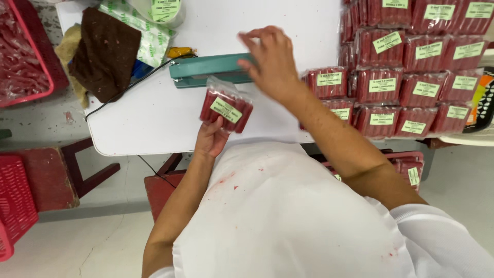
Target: The person seals small plastic packages containing red meat products using a tabletop heat sealer, then places the sealed items into a plastic crate.
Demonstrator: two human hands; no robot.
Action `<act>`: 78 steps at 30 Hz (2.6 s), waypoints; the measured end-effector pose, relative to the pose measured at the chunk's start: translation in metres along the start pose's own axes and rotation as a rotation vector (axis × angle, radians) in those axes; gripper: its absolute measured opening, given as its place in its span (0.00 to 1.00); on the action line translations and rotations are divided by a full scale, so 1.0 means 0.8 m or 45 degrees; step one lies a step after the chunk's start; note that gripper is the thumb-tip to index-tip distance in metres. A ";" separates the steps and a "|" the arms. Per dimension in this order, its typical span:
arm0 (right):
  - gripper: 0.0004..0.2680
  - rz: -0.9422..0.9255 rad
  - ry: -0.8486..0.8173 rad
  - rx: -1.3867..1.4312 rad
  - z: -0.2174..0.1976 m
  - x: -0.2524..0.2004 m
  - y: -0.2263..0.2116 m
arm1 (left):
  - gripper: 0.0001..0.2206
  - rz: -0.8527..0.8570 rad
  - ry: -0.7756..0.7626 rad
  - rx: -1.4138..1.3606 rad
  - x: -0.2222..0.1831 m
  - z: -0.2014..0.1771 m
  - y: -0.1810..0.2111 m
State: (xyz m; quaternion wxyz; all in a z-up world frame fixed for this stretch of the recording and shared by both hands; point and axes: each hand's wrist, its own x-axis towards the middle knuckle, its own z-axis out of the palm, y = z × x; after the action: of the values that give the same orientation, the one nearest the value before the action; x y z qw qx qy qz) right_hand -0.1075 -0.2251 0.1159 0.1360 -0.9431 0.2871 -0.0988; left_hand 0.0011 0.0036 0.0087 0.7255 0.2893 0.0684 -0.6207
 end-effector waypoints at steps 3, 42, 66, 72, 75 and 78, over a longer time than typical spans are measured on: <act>0.17 -0.254 0.363 0.385 0.049 -0.050 -0.052 | 0.19 -0.041 0.131 0.008 -0.034 0.099 0.037; 0.23 0.652 0.087 1.079 0.018 -0.197 0.007 | 0.32 -0.273 -0.222 0.544 0.042 0.056 -0.087; 0.12 0.119 0.436 0.484 -0.012 -0.069 0.034 | 0.17 -0.484 0.216 0.550 0.056 -0.044 -0.005; 0.09 -0.107 0.253 0.205 0.018 -0.009 0.025 | 0.34 -0.193 0.021 0.007 0.069 0.009 -0.019; 0.07 -0.143 0.208 0.120 -0.020 0.016 -0.012 | 0.28 0.047 0.119 -0.435 0.086 -0.018 -0.042; 0.06 -0.150 0.308 0.011 -0.020 0.026 -0.023 | 0.22 0.114 0.383 -0.576 0.093 -0.039 -0.046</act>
State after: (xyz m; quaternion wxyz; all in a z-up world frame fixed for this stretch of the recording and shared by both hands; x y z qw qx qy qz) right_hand -0.0852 -0.2253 0.1388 0.0984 -0.9389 0.2449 -0.2210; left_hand -0.0088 -0.0469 -0.0631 0.7802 0.2116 0.2995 -0.5068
